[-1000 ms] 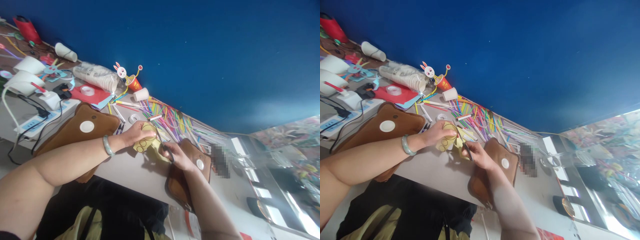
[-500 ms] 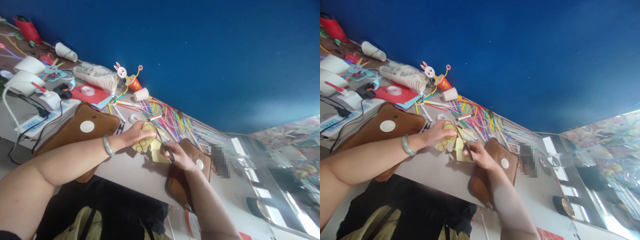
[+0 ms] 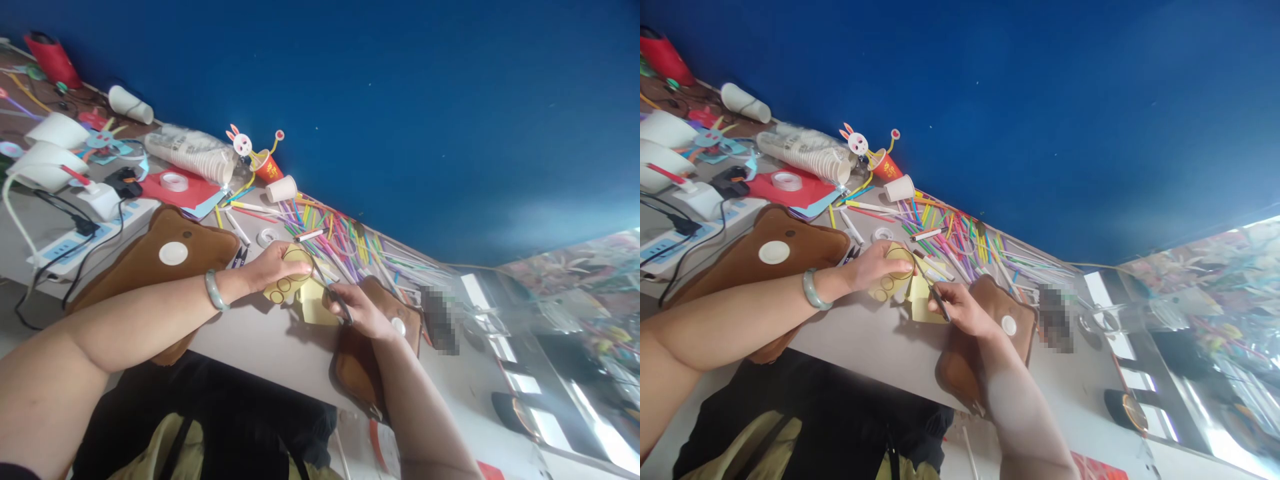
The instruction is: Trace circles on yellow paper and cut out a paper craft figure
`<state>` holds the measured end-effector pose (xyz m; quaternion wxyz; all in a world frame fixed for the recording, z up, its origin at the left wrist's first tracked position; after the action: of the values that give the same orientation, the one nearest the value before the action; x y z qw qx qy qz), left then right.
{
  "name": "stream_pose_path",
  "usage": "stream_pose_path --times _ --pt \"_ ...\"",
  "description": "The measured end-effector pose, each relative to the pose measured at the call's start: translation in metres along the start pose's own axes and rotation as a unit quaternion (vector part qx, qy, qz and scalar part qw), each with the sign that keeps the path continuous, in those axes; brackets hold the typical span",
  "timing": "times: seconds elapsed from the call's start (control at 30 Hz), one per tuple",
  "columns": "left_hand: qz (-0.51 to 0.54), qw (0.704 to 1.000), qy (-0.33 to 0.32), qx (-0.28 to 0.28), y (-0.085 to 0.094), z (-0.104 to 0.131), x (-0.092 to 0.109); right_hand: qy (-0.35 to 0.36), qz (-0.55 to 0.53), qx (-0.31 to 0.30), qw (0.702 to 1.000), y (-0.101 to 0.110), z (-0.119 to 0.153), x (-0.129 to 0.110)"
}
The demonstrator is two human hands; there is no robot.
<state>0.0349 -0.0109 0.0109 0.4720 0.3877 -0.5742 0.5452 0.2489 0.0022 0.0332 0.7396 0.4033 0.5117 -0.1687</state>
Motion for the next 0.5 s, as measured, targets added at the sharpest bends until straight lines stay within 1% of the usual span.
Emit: stream_pose_path --times 0.2,0.3,0.4,0.5 --pt "-0.011 1.000 -0.001 -0.005 -0.0002 0.0012 0.0028 0.002 0.010 -0.011 1.000 0.0044 0.0000 -0.0004" --pt "-0.016 1.000 0.003 -0.016 -0.0002 0.0023 0.0040 0.003 0.014 -0.019 1.000 0.0067 -0.0001 -0.0009" --pt "-0.022 0.999 0.005 -0.028 0.0003 0.0026 0.0033 0.004 0.019 -0.028 0.999 0.0090 0.0001 -0.0013" --pt "-0.034 0.999 0.000 -0.028 0.0011 0.0023 0.0021 0.004 0.020 -0.041 0.999 0.0107 0.0006 -0.0019"
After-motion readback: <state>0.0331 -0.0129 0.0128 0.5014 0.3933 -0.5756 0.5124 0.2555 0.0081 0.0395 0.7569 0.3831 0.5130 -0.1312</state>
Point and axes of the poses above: each hand's wrist, its own z-axis away from the middle knuckle, its own y-axis out of the back of the hand, x = y × z, the point moved 2 cm from there along -z, towards the middle knuckle, and after that the axes turned 9 degrees about x, right-handed, at the moved point
